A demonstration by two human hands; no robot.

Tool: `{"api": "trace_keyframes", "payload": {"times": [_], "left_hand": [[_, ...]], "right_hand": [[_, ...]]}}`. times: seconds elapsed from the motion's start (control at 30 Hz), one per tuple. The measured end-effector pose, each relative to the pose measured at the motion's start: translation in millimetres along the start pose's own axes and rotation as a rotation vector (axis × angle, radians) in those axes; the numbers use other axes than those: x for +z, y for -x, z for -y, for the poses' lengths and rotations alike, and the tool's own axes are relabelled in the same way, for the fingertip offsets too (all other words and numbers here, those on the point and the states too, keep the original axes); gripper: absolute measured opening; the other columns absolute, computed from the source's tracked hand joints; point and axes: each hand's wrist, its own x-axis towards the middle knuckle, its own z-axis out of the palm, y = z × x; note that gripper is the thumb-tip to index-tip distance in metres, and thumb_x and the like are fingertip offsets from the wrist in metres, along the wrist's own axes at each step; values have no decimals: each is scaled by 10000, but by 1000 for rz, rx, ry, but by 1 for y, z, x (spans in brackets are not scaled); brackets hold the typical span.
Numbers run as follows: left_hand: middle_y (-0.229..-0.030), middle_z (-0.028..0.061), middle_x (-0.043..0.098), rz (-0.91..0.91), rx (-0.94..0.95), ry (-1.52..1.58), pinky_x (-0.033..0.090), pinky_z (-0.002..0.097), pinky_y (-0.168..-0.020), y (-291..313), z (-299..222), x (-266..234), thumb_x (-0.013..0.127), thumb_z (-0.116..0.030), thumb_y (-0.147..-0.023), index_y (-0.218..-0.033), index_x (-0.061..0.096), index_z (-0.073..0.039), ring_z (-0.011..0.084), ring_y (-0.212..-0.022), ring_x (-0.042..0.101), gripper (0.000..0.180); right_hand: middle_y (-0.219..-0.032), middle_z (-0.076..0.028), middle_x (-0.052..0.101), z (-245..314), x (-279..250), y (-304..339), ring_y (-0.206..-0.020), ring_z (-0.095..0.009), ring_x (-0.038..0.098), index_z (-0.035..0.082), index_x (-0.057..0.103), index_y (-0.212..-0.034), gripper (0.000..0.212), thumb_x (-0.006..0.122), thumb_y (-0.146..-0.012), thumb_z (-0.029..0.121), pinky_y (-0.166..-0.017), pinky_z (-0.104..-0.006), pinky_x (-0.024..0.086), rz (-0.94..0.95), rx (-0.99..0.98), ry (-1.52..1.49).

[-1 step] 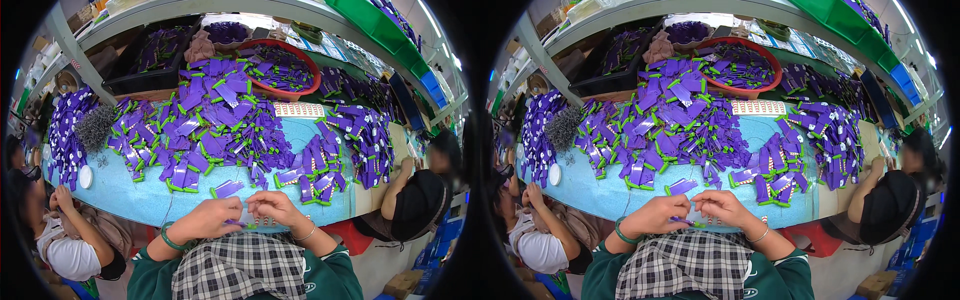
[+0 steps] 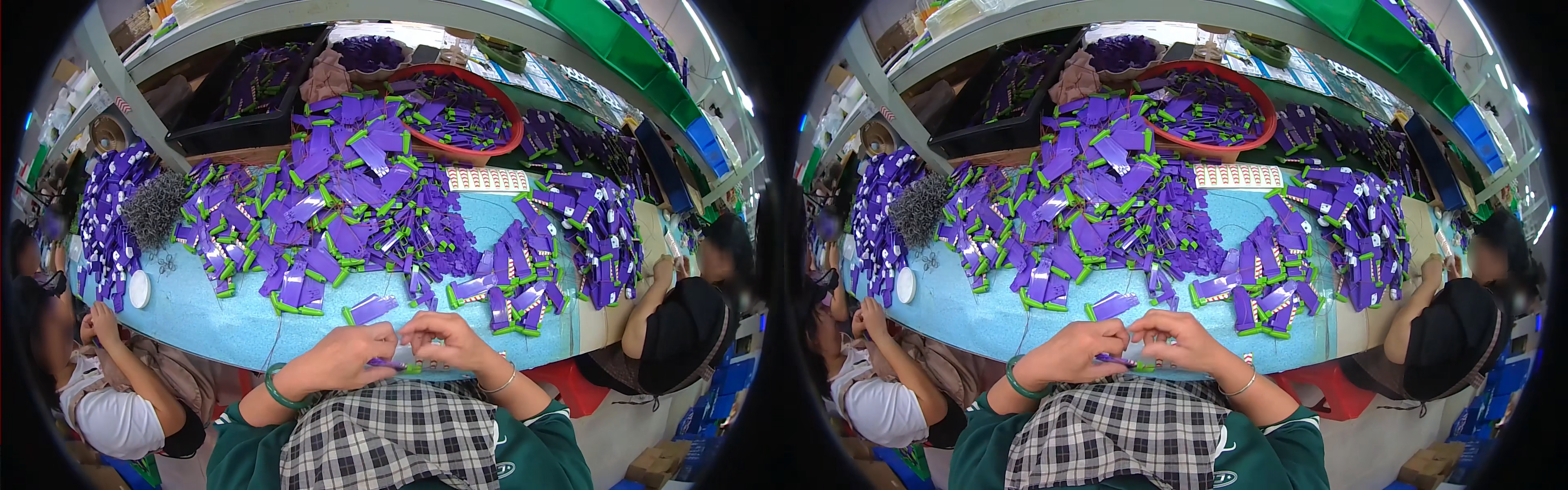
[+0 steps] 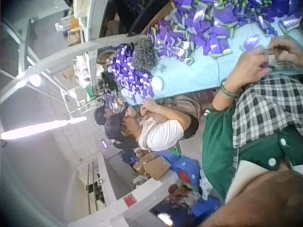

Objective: The person sits at a table in a workshop and assembles purple and green plastic candy cane toys. They pick up a purple plastic piece and a green plastic piece, fit them together, and place the finished toy on the table. The person repeats this assembly process continuously throughout the video.

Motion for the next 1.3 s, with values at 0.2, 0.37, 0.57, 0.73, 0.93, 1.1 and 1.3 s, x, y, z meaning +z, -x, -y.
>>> {"api": "trace_keyframes", "payload": {"times": [0.2, 0.37, 0.57, 0.73, 0.93, 1.1, 1.3], "left_hand": [[-837, 99, 593, -28, -24, 33, 469, 317, -617, -4, 4, 8, 711, -40, -712, -734, 588, -17, 242, -713, 603, 127], [-842, 108, 643, -280, -29, 226, 493, 309, -726, 8, 14, -18, 629, -26, -797, -774, 546, -14, 211, -791, 638, 87], [-887, 94, 624, -889, -109, 809, 513, 337, -797, 7, 15, -19, 505, -104, -958, -1007, 495, -11, 188, -827, 627, 106], [-869, 88, 581, -898, -77, 949, 521, 372, -765, 11, 32, -3, 446, -158, -990, -1097, 431, -39, 205, -818, 615, 161], [-851, 71, 569, -455, -356, 1359, 535, 338, -667, -11, 31, 41, 488, -211, -978, -1092, 458, -61, 188, -730, 609, 191], [-809, 54, 580, -399, -314, 1074, 510, 286, -642, -21, 25, 48, 562, -91, -925, -1065, 476, -46, 134, -691, 593, 170], [-802, 42, 585, -388, -337, 892, 508, 274, -652, -14, 20, 49, 530, -96, -945, -1072, 467, -31, 113, -728, 597, 157]], "right_hand": [[-757, -42, 545, 19, -1, -9, -698, -226, 602, 84, 601, -782, 157, 687, -790, 215, -563, -364, 479, 127, -245, 805], [-726, -48, 548, 12, -44, -24, -672, -246, 597, 105, 629, -747, 129, 730, -719, 180, -547, -362, 480, -279, -55, 1293], [-781, -59, 560, -15, -58, -41, -729, -257, 607, 80, 624, -764, 168, 752, -686, 157, -596, -383, 485, -475, 109, 1382], [-842, -73, 593, -17, -60, -33, -763, -267, 615, 57, 594, -811, 176, 725, -716, 126, -585, -377, 497, -466, 60, 1187], [-898, -108, 618, 20, -15, -23, -733, -251, 617, 5, 582, -834, 147, 680, -728, 35, -578, -330, 508, -264, -434, 1101], [-923, -127, 610, 15, 7, -17, -757, -250, 622, -16, 612, -938, 210, 662, -736, -46, -619, -306, 527, -344, -459, 944], [-812, -54, 624, -2, 6, -13, -652, -84, 567, -9, 657, -872, 108, 701, -775, 8, -565, -208, 448, -396, 64, 234]]}}
